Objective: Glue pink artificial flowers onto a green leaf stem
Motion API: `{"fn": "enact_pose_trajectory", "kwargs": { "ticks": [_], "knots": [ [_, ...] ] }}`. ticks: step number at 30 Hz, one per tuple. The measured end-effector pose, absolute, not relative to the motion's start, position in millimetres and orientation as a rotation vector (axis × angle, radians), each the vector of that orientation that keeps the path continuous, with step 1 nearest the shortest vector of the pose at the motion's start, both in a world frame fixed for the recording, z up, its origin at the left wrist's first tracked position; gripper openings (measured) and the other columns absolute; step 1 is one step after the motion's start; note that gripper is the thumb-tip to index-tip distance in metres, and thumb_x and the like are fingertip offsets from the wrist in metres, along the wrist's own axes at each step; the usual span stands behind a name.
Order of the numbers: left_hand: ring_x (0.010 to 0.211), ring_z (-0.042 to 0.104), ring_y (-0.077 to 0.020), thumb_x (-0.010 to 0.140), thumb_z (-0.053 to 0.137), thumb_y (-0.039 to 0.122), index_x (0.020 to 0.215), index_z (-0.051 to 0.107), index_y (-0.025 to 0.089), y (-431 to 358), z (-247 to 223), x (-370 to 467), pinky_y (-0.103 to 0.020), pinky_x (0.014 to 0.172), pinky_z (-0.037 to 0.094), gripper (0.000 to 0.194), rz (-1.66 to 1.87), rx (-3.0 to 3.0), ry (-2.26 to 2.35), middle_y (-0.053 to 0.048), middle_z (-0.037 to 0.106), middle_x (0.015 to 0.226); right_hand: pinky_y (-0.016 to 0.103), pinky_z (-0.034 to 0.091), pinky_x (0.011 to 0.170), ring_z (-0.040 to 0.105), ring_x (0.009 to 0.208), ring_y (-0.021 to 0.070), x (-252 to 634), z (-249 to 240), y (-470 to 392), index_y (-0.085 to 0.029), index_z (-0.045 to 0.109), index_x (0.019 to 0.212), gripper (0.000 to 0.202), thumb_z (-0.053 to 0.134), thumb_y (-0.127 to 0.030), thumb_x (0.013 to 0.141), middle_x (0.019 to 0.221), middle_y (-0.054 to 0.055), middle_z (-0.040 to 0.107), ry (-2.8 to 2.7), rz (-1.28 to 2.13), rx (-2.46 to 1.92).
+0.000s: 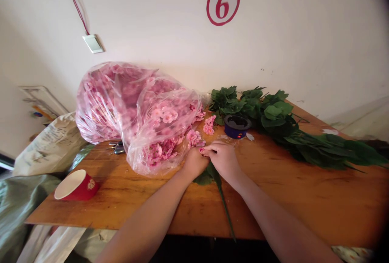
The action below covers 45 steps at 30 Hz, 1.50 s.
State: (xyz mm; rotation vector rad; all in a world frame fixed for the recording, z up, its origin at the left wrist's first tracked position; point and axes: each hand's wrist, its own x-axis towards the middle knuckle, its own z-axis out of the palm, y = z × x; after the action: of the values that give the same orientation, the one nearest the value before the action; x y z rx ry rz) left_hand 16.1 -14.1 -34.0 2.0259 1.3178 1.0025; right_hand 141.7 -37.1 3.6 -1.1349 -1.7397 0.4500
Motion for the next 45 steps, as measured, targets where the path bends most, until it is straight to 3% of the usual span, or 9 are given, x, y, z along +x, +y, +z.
{"fn": "enact_pose_trajectory", "kwargs": {
  "ticks": [4, 6, 8, 12, 22, 25, 31, 36, 45],
  "knots": [
    [0.059, 0.049, -0.011, 0.071, 0.058, 0.018, 0.078, 0.057, 0.016, -21, -18, 16, -0.021, 0.055, 0.034, 0.007, 1.099, 2.01, 1.313, 0.003, 0.055, 0.064, 0.027, 0.046, 0.067, 0.063, 0.069, 0.0164, 154, 6, -28, -0.022, 0.077, 0.072, 0.015, 0.064, -0.016, 0.078, 0.071, 0.003, 0.071, -1.625, 0.482, -1.085],
    [0.065, 0.054, -0.0118, 0.071, 0.063, 0.022, 0.103, 0.053, 0.018, -26, -8, 16, -0.022, 0.061, 0.04, 0.034, 1.218, 1.954, 1.301, 0.002, 0.06, 0.076, 0.028, 0.046, 0.067, 0.063, 0.07, 0.0169, 168, 6, -20, -0.021, 0.077, 0.076, 0.011, 0.066, -0.022, 0.077, 0.072, 0.004, 0.071, -1.486, 0.515, -1.117],
    [0.071, 0.057, -0.0124, 0.073, 0.064, 0.025, 0.112, 0.047, 0.018, -30, 1, 14, -0.023, 0.066, 0.043, 0.043, 1.331, 1.926, 1.317, 0.0, 0.06, 0.082, 0.028, 0.046, 0.065, 0.063, 0.069, 0.0173, 182, 5, -11, -0.019, 0.077, 0.077, 0.011, 0.069, -0.027, 0.073, 0.073, 0.004, 0.071, -1.283, 0.583, -1.14],
    [0.067, 0.056, -0.0123, 0.081, 0.057, 0.034, 0.087, 0.057, 0.018, -33, 9, 10, -0.023, 0.065, 0.041, 0.017, 1.249, 1.971, 1.512, 0.0, 0.061, 0.076, 0.029, 0.046, 0.06, 0.061, 0.063, 0.0159, 200, 5, 0, -0.018, 0.076, 0.078, 0.016, 0.074, -0.029, 0.066, 0.079, 0.005, 0.073, -0.937, 0.766, -0.993],
    [0.06, 0.06, -0.0206, 0.075, 0.046, 0.074, 0.066, 0.068, 0.019, -39, 5, 20, -0.028, 0.056, 0.036, 0.061, 0.386, 2.229, 1.916, -0.008, 0.065, 0.063, 0.028, 0.044, 0.056, 0.056, 0.058, 0.0126, 194, 13, -5, -0.02, 0.076, 0.07, 0.013, 0.079, -0.028, 0.06, 0.075, 0.004, 0.073, -0.911, 0.886, -0.909],
    [0.066, 0.062, -0.0206, 0.08, 0.052, 0.063, 0.069, 0.069, 0.019, -38, 5, 20, -0.029, 0.061, 0.041, 0.048, 0.393, 2.355, 1.862, -0.008, 0.067, 0.068, 0.027, 0.044, 0.055, 0.055, 0.057, 0.0121, 195, 13, -6, -0.02, 0.076, 0.071, 0.014, 0.079, -0.027, 0.06, 0.073, 0.003, 0.073, -0.884, 0.916, -0.898],
    [0.095, 0.061, -0.0228, 0.084, 0.058, 0.028, 0.084, 0.071, 0.016, -20, 3, 11, -0.034, 0.09, 0.044, 0.018, 0.585, 2.76, 1.489, -0.011, 0.07, 0.096, 0.027, 0.042, 0.053, 0.056, 0.057, 0.0129, 197, 17, -9, -0.019, 0.076, 0.072, 0.015, 0.079, -0.027, 0.06, 0.072, 0.004, 0.071, -0.857, 0.911, -0.862],
    [0.101, 0.058, -0.0261, 0.086, 0.057, 0.03, 0.089, 0.07, 0.017, -20, -9, 15, -0.043, 0.094, 0.04, 0.018, 0.66, 2.78, 1.468, -0.01, 0.068, 0.096, 0.029, 0.044, 0.054, 0.058, 0.056, 0.0146, 201, 21, -11, -0.018, 0.075, 0.073, 0.017, 0.079, -0.029, 0.061, 0.066, 0.003, 0.069, -0.897, 0.865, -0.887],
    [0.102, 0.051, -0.0265, 0.085, 0.057, 0.029, 0.094, 0.064, 0.016, -33, -12, 21, -0.043, 0.092, 0.038, 0.017, 0.843, 2.749, 1.504, -0.01, 0.061, 0.099, 0.028, 0.05, 0.067, 0.067, 0.074, 0.0204, 239, 71, -10, -0.02, 0.078, 0.08, 0.019, 0.067, -0.035, 0.075, 0.08, 0.006, 0.074, -1.352, 0.332, -1.267]
  ]
}}
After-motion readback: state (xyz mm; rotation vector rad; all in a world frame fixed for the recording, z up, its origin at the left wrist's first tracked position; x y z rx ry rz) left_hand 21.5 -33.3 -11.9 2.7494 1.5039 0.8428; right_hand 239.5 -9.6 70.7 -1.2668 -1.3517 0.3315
